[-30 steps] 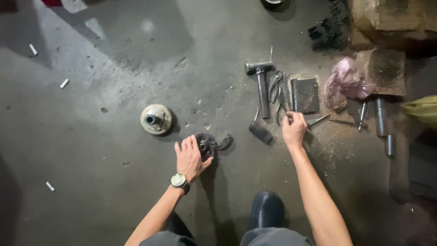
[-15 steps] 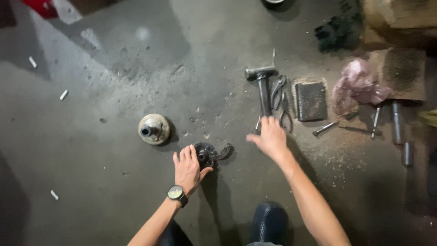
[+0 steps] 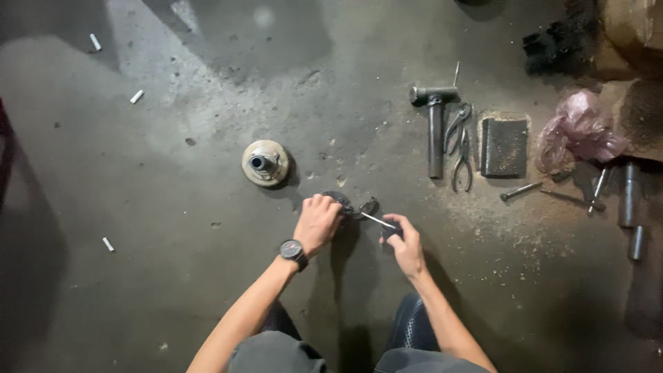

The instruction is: The person sits on the floor and disassembles a mechanical part using a screwdriver and hammer. They remove small components, place them on the floor, and then use a hammer to tap the part.

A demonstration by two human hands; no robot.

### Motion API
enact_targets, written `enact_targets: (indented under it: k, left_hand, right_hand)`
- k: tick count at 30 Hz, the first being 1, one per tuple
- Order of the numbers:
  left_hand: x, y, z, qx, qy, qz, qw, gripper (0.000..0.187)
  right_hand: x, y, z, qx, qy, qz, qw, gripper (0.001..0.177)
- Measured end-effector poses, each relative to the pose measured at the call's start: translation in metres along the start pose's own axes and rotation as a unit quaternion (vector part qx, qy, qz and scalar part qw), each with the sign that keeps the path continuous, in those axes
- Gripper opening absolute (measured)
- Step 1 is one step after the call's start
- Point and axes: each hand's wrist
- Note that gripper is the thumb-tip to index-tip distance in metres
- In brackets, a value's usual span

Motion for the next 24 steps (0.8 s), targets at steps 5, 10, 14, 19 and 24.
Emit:
enact_targets:
  k: [5, 10, 14, 19, 24]
  left_hand:
    - [0.004, 0.011, 0.007, 0.051, 0.017, -0.037, 0.998, 0.022]
    - [0.018, 0.010, 0.002, 0.042, 0.028, -0.035, 0.998, 0.013]
    - [0.018, 0.013, 0.003, 0.040, 0.027, -0.030, 0.998, 0.012]
    - [0.016, 0.014, 0.004, 0.049, 0.027, -0.042, 0.998, 0.009]
    - [0.017, 0.014, 0.004, 0.052, 0.027, -0.032, 0.998, 0.008]
  right_hand:
    - [0.031, -0.011, 0.011, 0.051, 0.038, 0.058, 0.996, 0.026]
    - [0.041, -0.007, 0.010, 0.052, 0.011, 0.038, 0.998, 0.023]
    - [0.046, -0.003, 0.023, 0.042, 0.028, 0.045, 0.998, 0.022]
    - [0.048, 0.004, 0.032, 0.153, 0.148, 0.021, 0.977, 0.021]
    - [0.037, 0.022, 0.059, 0.268, 0.231, -0.026, 0.935, 0.017]
Point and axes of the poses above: each hand's wrist, its own y-axis towards the middle knuckle, its own x-axis out of the palm, z = x × y, and after that the axes turned 8 degrees about z, right-handed
